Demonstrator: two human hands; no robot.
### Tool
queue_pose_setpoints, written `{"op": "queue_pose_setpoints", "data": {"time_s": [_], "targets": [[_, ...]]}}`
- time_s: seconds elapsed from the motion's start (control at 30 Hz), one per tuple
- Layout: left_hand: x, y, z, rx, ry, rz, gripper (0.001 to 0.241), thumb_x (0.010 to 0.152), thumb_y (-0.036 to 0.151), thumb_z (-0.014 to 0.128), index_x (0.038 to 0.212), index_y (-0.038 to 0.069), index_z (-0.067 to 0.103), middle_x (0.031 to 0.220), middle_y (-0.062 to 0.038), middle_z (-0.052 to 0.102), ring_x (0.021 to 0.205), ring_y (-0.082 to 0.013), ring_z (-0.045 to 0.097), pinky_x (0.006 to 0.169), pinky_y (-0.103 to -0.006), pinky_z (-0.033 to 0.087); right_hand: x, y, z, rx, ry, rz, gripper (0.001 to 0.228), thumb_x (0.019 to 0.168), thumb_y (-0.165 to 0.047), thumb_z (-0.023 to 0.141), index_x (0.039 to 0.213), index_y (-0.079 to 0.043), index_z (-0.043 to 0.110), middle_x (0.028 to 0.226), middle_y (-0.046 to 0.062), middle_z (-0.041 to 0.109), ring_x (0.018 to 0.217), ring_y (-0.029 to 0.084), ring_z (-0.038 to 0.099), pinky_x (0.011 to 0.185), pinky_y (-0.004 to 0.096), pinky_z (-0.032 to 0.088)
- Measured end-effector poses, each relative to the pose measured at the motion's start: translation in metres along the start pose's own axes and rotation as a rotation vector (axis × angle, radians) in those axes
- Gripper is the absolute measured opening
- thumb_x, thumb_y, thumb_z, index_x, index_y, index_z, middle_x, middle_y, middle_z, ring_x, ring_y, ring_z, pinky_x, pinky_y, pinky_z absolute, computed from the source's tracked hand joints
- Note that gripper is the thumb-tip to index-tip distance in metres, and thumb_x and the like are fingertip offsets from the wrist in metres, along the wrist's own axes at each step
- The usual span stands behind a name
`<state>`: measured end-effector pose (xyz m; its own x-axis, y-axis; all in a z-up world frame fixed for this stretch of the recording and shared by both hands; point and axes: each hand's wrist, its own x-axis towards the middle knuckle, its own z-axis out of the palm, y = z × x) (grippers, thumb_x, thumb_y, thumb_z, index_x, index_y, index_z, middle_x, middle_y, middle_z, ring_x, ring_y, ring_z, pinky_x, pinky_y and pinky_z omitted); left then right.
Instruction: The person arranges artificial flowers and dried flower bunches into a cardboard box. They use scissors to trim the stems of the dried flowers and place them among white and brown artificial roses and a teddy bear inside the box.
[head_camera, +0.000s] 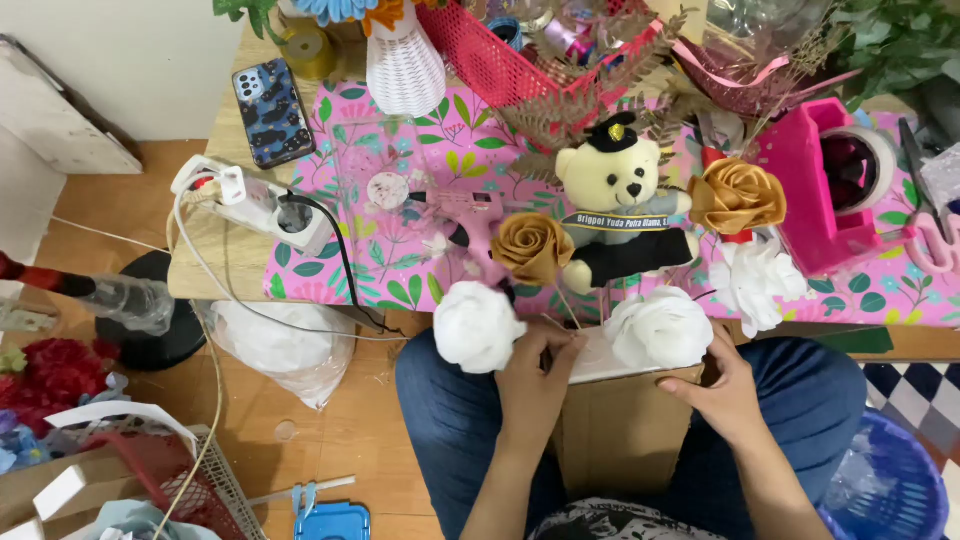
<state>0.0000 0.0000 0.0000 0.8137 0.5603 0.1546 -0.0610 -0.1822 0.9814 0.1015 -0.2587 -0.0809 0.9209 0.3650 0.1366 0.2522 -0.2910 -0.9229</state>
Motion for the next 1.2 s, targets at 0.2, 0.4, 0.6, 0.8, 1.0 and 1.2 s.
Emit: {"op": "queue_pose_setpoints", "data": {"time_s": [0.2,0.4,0.6,0.8,1.0,1.2], "targets": [[0.012,-0.008,-0.012,0.182,-0.313,-0.111,0.021,0.093,0.035,0.073,0.09,0.014,0.075,0.092,0.005,0.076,0.087,-0.0091,0.064,0.09,-0.0242,0.044,0.0,0.013,-0.003,0.003,0.005,-0.038,0.08,0.062,-0.026,0.088,0.133,0.0,0.061,0.141,0.014,0.057,0.137,0.024,0.05,0.12,0.035,0.033],[0.016,-0.006,-0.017,0.035,-0.023,0.048,0.011,0.09,0.017,0.071,0.084,0.009,0.078,0.095,-0.003,0.077,0.097,-0.0204,0.069,0.101,-0.0319,0.048,0.001,-0.002,0.003,0.044,0.003,-0.012,0.083,0.063,-0.018,0.087,0.138,0.001,0.059,0.15,0.015,0.05,0.143,0.024,0.046,0.121,0.036,0.033],[0.018,-0.007,-0.012,0.046,-0.062,-0.01,0.009,0.087,0.021,0.074,0.086,0.013,0.079,0.097,0.0,0.078,0.099,-0.0173,0.07,0.098,-0.0306,0.049,0.003,-0.001,0.002,0.044,-0.001,0.005,0.081,0.064,-0.014,0.087,0.138,0.001,0.059,0.145,0.012,0.053,0.14,0.022,0.046,0.119,0.033,0.033],[0.018,-0.008,-0.01,0.071,-0.099,-0.073,0.01,0.083,0.026,0.077,0.089,0.019,0.081,0.099,0.004,0.08,0.101,-0.0135,0.071,0.095,-0.0291,0.05,0.002,-0.001,0.003,-0.047,0.017,0.0,0.072,0.064,-0.015,0.089,0.13,0.001,0.065,0.142,0.011,0.055,0.137,0.022,0.048,0.118,0.033,0.034],[0.018,-0.008,-0.006,0.091,-0.127,-0.148,0.014,0.08,0.031,0.08,0.091,0.024,0.082,0.102,0.008,0.081,0.104,-0.0098,0.072,0.092,-0.0275,0.051,0.0,0.013,0.0,-0.14,0.034,-0.005,0.073,0.064,-0.023,0.088,0.13,-0.001,0.066,0.144,0.013,0.056,0.139,0.023,0.048,0.119,0.034,0.033],[0.021,-0.01,-0.003,0.112,-0.193,-0.236,0.019,0.077,0.036,0.084,0.094,0.029,0.084,0.104,0.012,0.083,0.106,-0.006,0.073,0.089,-0.0259,0.052,-0.002,0.011,0.006,-0.065,0.062,0.002,0.078,0.063,-0.018,0.089,0.135,0.0,0.064,0.14,0.009,0.055,0.134,0.02,0.05,0.116,0.032,0.036]]}}
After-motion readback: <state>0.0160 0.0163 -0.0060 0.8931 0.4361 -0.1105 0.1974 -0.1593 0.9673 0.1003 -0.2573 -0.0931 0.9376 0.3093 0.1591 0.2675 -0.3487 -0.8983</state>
